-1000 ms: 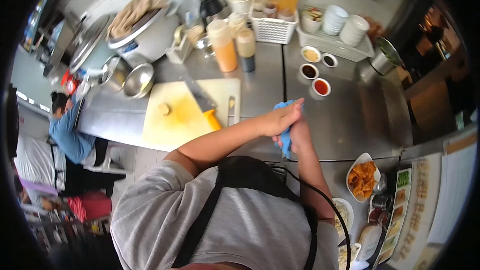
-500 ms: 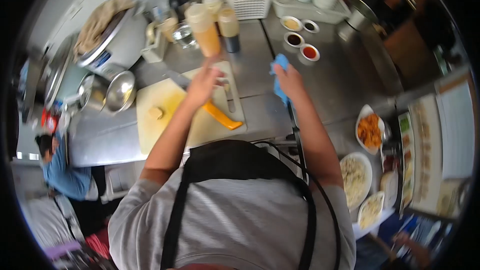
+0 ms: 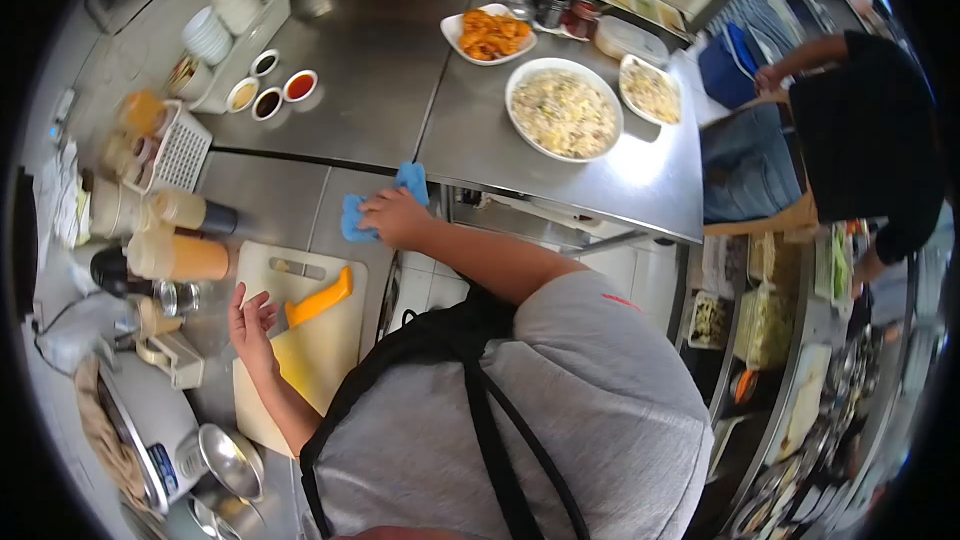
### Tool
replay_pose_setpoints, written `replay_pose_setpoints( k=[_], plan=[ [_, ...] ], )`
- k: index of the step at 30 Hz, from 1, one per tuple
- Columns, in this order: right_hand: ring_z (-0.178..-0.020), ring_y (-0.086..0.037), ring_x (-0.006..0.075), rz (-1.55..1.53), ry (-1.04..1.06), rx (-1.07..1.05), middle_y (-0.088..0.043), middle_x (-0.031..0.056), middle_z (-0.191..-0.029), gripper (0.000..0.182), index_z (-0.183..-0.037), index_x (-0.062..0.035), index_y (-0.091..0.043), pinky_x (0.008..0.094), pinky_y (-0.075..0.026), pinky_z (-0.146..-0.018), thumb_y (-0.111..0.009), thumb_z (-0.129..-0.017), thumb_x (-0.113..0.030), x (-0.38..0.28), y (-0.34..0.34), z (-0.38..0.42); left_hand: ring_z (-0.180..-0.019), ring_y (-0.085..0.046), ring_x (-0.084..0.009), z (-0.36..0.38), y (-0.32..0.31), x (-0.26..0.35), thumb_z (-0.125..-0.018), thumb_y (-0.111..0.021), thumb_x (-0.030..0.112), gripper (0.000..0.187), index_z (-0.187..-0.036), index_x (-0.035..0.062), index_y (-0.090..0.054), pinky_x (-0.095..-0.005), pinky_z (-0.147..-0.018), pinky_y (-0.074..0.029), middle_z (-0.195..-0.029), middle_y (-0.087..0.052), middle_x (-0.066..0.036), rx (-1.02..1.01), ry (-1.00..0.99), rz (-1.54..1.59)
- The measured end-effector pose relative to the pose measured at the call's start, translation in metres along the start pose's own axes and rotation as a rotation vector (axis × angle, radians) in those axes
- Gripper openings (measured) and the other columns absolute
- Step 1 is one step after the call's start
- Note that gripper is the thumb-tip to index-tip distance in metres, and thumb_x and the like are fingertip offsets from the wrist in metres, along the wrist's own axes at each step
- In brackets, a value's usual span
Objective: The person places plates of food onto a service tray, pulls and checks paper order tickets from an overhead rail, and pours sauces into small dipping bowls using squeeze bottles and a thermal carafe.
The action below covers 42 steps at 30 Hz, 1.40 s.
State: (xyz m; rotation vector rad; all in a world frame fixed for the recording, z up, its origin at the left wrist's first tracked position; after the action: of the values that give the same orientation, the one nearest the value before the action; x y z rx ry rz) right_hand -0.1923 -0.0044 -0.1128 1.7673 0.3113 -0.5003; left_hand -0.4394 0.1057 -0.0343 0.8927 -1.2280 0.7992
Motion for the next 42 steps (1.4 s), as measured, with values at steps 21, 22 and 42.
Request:
replay_pose_setpoints(
  k=[21,22,42],
  plan=[
    [-0.086,-0.05,0.0336,0.467,-0.838,0.589,-0.052,0.0192,-0.096,0.033,-0.091,-0.0075,-0.059,0.0381,-0.041,-0.076,-0.051,-0.06,0.0,0.194,0.216,0.302,-0.07,-0.052,-0.0082,-0.025,-0.34,0.003,-0.082,-0.048,0.017,0.035,-0.114,0.0034,-0.042,-0.0193,-0.059,-0.04,-0.087,-0.056,-0.006,-0.748,0.122,-0.104],
    [-0.089,-0.048,0.0338,0.362,-0.73,0.499,-0.051,0.0187,-0.098,0.034,-0.093,-0.0081,-0.058,0.0383,-0.04,-0.078,-0.051,-0.06,0.0,0.186,0.203,0.291,-0.07,-0.052,-0.0082,-0.024,-0.355,0.002,-0.082,-0.049,0.017,0.036,-0.115,0.0035,-0.042,-0.0192,-0.059,-0.04,-0.087,-0.056,-0.006,-0.769,0.149,-0.142],
    [-0.088,-0.048,0.0234,0.157,-0.279,0.246,-0.053,0.0038,-0.092,0.007,-0.057,-0.013,-0.057,0.0357,-0.038,-0.073,-0.061,-0.051,-0.013,0.148,0.192,0.32,-0.066,-0.054,-0.0077,-0.09,-0.398,0.015,-0.085,-0.044,0.02,0.031,-0.112,0.005,-0.044,-0.0188,-0.056,-0.041,-0.084,-0.057,-0.005,-0.663,0.217,-0.112]
  ],
)
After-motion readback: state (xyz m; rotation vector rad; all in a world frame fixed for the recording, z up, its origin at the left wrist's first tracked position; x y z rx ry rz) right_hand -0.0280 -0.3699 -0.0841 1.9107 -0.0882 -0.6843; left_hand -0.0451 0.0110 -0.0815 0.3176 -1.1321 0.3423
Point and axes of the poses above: each hand's wrist, its own z-axis away from the middle knuckle, its own y-axis out of the back of the hand, x = y × z, the point moved 6 cm from there along -z, towards the middle knuckle
